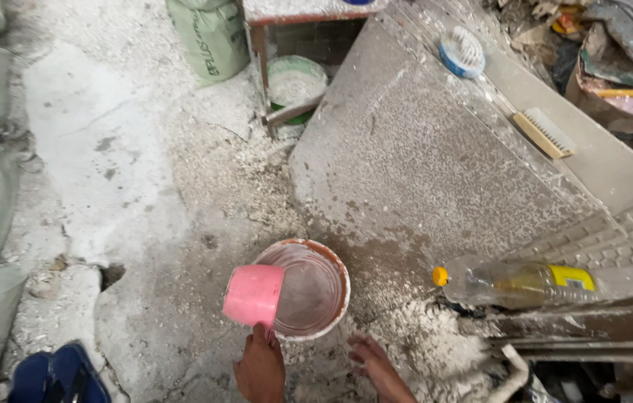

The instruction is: The person presses white filler into the grooves of a plaster cornice molding, washes their hands at a tap, wipes the molding with a cloth, then brushes a brown stain along the molding's recessed channel using a paintbrush. They finish by filling a pink plastic cup with water from the tap.

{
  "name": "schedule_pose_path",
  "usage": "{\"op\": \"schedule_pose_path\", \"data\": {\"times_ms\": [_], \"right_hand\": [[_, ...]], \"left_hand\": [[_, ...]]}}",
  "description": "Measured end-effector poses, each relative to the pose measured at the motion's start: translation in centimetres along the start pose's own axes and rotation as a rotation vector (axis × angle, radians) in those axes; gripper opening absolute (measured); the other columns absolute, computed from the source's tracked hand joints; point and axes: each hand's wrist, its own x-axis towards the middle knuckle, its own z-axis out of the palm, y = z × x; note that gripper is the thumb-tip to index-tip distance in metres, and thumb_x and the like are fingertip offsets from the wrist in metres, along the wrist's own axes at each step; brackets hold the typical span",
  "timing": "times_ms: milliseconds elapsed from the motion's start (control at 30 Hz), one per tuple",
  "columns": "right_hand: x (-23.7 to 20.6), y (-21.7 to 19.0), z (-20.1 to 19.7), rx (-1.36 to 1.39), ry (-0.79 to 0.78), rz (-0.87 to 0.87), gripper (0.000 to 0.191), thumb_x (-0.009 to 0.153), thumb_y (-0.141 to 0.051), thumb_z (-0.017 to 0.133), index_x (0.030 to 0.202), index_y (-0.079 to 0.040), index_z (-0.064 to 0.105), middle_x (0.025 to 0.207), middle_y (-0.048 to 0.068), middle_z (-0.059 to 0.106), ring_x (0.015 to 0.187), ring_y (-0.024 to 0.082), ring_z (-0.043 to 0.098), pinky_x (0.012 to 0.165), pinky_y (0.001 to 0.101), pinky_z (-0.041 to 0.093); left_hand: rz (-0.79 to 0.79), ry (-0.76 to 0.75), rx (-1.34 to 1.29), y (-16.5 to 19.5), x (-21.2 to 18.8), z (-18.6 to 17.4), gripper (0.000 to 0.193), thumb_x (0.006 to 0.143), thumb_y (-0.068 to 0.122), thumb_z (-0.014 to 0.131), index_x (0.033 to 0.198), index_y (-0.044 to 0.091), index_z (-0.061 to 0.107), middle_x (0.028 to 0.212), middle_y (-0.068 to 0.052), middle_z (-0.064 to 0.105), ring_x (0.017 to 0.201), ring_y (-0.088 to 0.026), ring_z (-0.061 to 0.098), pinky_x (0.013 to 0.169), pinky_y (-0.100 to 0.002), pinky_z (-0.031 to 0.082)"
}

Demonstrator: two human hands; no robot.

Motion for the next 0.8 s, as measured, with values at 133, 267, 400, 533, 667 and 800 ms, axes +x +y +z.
{"op": "schedule_pose_path", "data": {"times_ms": [133, 267, 400, 533, 667, 800], "right_hand": [[-4.3, 1.0, -5.8, -0.268, -0.008, -0.243, 0.057, 0.098, -0.034, 0.056, 0.149, -0.012, 0.047, 0.153, 0.009, 0.056, 0.138, 0.026, 0.058, 0.11, 0.0419, 0.05], [-15.8, -2.0, -10.9, -0.596, -0.016, -0.542, 0.064, 0.097, -0.033, 0.062, 0.153, -0.01, 0.042, 0.149, 0.017, 0.054, 0.14, 0.032, 0.055, 0.115, 0.0469, 0.044], [-27.3, -6.5, -15.7, -0.675, 0.239, -0.833, 0.055, 0.098, -0.025, 0.063, 0.146, -0.006, 0.045, 0.15, 0.021, 0.053, 0.143, 0.035, 0.053, 0.114, 0.0478, 0.039], [-30.9, -7.0, -16.2, -0.749, 0.742, -0.873, 0.039, 0.096, -0.014, 0.06, 0.134, -0.004, 0.06, 0.148, 0.021, 0.057, 0.14, 0.034, 0.054, 0.111, 0.0455, 0.04], [-31.0, -7.5, -14.1, -0.807, 0.775, -0.779, 0.032, 0.094, -0.007, 0.06, 0.124, -0.003, 0.072, 0.142, 0.019, 0.063, 0.133, 0.032, 0.059, 0.103, 0.0421, 0.044], [-30.7, -10.1, -12.0, -0.692, 0.955, -0.649, 0.038, 0.089, -0.012, 0.075, 0.126, -0.006, 0.075, 0.116, 0.012, 0.069, 0.092, 0.024, 0.068, 0.066, 0.0365, 0.054]], "left_hand": [[0.017, 0.004, 0.04, 1.0, -0.6, 0.9, 0.034, 0.094, 0.032, 0.063, 0.126, 0.025, 0.053, 0.114, -0.002, 0.068, 0.104, -0.028, 0.07, 0.093, -0.055, 0.048], [0.087, 0.08, 0.04, 2.7, -1.4, 0.7, 0.036, 0.09, 0.029, 0.066, 0.123, 0.023, 0.055, 0.113, -0.003, 0.068, 0.1, -0.03, 0.071, 0.087, -0.054, 0.051], [0.16, -0.065, -0.209, 5.7, -2.9, -0.1, 0.029, 0.09, 0.032, 0.069, 0.111, 0.014, 0.059, 0.103, -0.013, 0.071, 0.086, -0.04, 0.071, 0.073, -0.052, 0.054], [0.416, -0.389, -0.436, 9.2, -5.3, -1.0, 0.029, 0.088, 0.03, 0.066, 0.104, 0.007, 0.06, 0.086, -0.02, 0.074, 0.081, -0.04, 0.072, 0.07, -0.05, 0.054], [0.565, -0.822, -0.216, 12.0, -9.1, -1.0, 0.028, 0.091, 0.031, 0.06, 0.104, 0.006, 0.058, 0.089, -0.021, 0.073, 0.082, -0.038, 0.075, 0.074, -0.048, 0.054], [0.757, -0.879, -0.174, 14.3, -14.1, 0.6, 0.033, 0.093, 0.032, 0.063, 0.102, 0.001, 0.056, 0.09, -0.023, 0.071, 0.088, -0.041, 0.07, 0.076, -0.051, 0.052]]}}
